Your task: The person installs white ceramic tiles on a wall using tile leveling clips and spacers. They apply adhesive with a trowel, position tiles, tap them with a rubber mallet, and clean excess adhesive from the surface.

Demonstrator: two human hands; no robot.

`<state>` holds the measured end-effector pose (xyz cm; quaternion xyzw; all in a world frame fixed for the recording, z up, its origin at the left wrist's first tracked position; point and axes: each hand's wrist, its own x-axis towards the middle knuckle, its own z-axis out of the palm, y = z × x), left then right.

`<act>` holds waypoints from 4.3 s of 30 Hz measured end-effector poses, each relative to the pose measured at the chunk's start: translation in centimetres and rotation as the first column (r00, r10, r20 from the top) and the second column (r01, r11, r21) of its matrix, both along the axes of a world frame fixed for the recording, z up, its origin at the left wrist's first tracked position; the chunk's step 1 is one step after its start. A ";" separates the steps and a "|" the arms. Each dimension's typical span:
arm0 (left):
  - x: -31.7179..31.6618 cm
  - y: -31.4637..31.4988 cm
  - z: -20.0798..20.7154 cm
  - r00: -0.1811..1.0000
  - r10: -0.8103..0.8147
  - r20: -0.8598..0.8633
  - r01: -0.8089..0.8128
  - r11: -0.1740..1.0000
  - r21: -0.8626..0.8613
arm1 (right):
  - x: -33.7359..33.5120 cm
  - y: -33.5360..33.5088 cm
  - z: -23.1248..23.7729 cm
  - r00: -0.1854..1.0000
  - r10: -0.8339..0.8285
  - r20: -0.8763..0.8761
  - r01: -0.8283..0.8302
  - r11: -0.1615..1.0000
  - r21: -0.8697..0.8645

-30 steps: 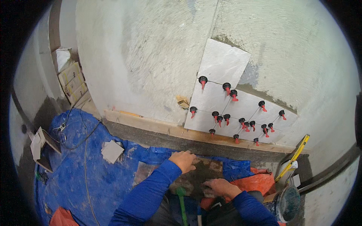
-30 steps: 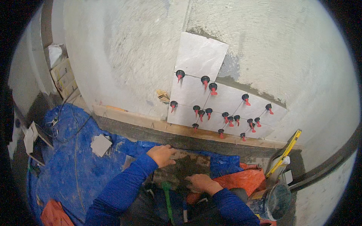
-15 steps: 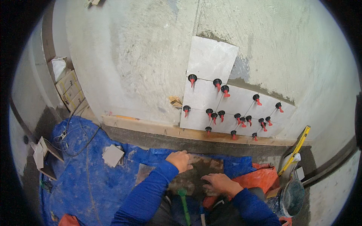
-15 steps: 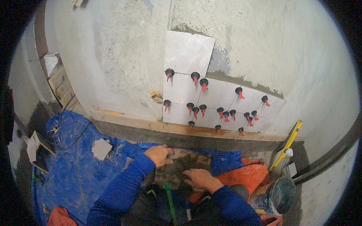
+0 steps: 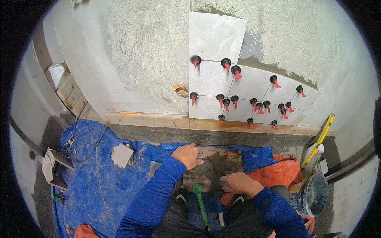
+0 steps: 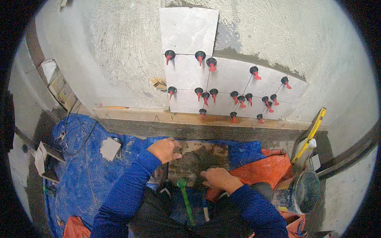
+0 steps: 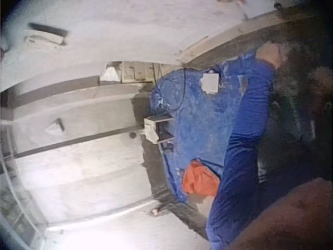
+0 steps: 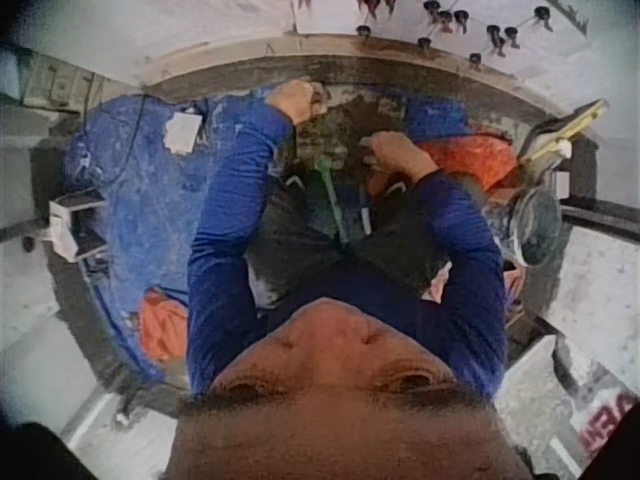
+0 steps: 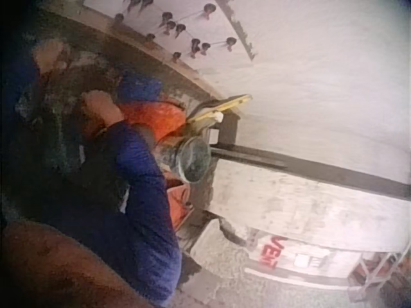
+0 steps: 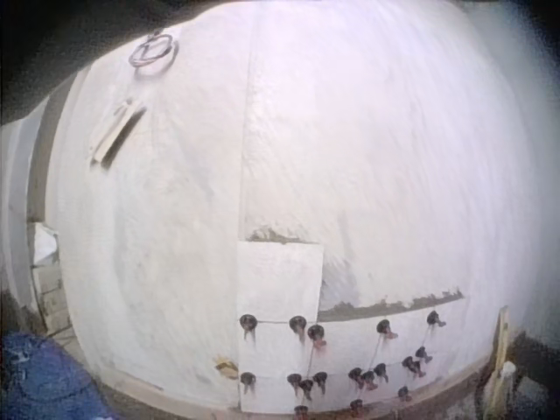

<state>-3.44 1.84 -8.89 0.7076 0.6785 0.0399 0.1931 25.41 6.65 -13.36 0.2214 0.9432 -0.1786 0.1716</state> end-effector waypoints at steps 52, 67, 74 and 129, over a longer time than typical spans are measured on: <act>-1.4 -0.5 1.8 0.971 0.203 0.123 -0.226 0.950 0.216 | -2.4 -17.0 -34.0 0.675 -0.736 0.058 0.683 0.593 -0.426; -3.8 1.0 2.1 0.845 0.450 0.287 -0.531 0.766 0.362 | -5.5 -1.7 10.7 -0.052 -0.617 -0.785 0.166 0.770 -0.616; -1.2 1.5 2.7 0.860 0.406 0.309 -0.496 0.805 0.325 | -5.4 5.5 22.5 -0.233 -0.478 -0.847 0.236 0.817 -0.527; -2.1 2.9 4.4 0.788 0.302 0.537 -0.593 0.609 0.527 | -8.0 7.6 24.2 -0.161 -0.639 -0.753 -0.086 0.769 -0.634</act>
